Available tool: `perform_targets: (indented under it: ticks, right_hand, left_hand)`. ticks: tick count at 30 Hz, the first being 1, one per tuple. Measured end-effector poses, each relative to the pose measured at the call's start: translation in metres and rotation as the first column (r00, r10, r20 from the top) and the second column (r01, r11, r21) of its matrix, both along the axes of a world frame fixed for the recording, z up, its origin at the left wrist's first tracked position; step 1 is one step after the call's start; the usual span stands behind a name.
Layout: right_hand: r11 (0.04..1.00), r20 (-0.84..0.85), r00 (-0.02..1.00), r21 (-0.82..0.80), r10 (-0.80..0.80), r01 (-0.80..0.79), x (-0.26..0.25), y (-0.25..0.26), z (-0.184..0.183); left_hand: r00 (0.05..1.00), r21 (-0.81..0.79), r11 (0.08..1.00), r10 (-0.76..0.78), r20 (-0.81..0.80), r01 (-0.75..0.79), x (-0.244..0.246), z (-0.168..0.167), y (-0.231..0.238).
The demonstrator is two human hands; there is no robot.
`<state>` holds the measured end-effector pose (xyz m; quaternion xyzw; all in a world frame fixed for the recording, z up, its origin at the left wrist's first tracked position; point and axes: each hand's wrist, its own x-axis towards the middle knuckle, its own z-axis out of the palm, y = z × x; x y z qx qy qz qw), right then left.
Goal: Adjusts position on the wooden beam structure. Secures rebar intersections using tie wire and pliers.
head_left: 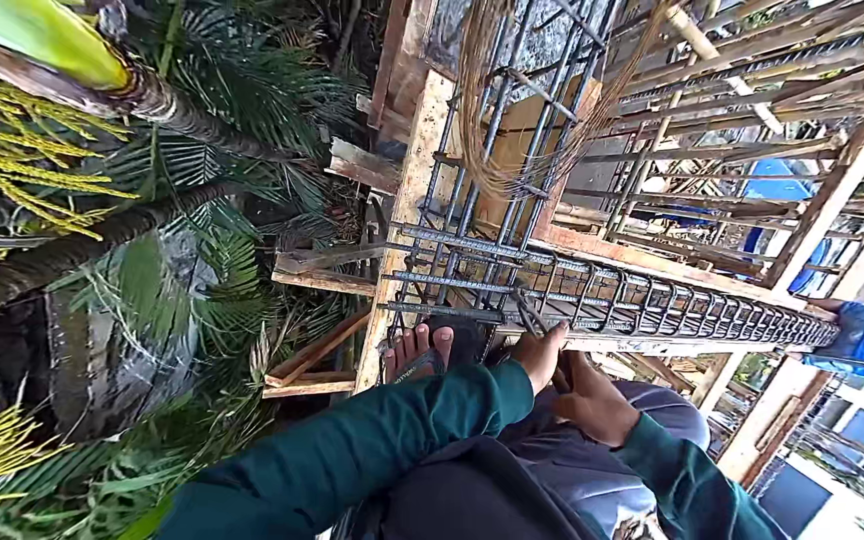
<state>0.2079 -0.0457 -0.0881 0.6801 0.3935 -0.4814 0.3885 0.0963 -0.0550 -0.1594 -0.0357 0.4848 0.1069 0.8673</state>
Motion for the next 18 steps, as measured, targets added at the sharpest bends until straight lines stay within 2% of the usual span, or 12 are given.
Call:
perform_targets:
  ticks: [2, 3, 4, 6, 7, 9, 18]
  right_hand:
    - [0.988, -0.135, 0.978, -0.007, -0.157, 0.157, 0.027, 0.005, -0.010]
    - [0.990, -0.161, 0.976, -0.021, -0.144, 0.142, 0.038, 0.004, -0.011]
    - [0.997, -0.144, 0.987, -0.040, -0.070, 0.065, 0.044, 0.007, -0.010]
    - [0.976, -0.007, 0.978, -0.059, 0.211, -0.211, 0.039, 0.022, -0.013]
    - [0.943, 0.077, 0.941, -0.070, 0.329, -0.324, 0.032, 0.023, -0.012]
    - [0.890, 0.173, 0.873, -0.076, 0.456, -0.450, 0.023, 0.021, -0.012]
    - [0.860, 0.100, 0.859, 0.052, 0.502, -0.508, 0.061, 0.022, -0.028]
  left_hand:
    - [1.000, 0.038, 0.999, 0.014, 0.016, -0.015, 0.005, -0.003, 0.005]
    - [1.000, 0.045, 0.999, 0.011, 0.018, -0.012, 0.013, -0.006, 0.001]
    - [1.000, 0.058, 0.998, -0.001, 0.020, 0.000, 0.021, -0.008, -0.003]
    - [1.000, 0.091, 0.996, -0.002, 0.023, 0.000, 0.030, -0.017, 0.000]
    - [1.000, 0.086, 0.996, -0.001, 0.029, -0.001, 0.031, -0.018, 0.000]
    - [0.999, 0.065, 0.998, -0.005, 0.032, 0.003, 0.032, -0.019, 0.003]
    - [0.997, 0.100, 0.992, -0.076, 0.001, 0.076, 0.046, -0.024, 0.006]
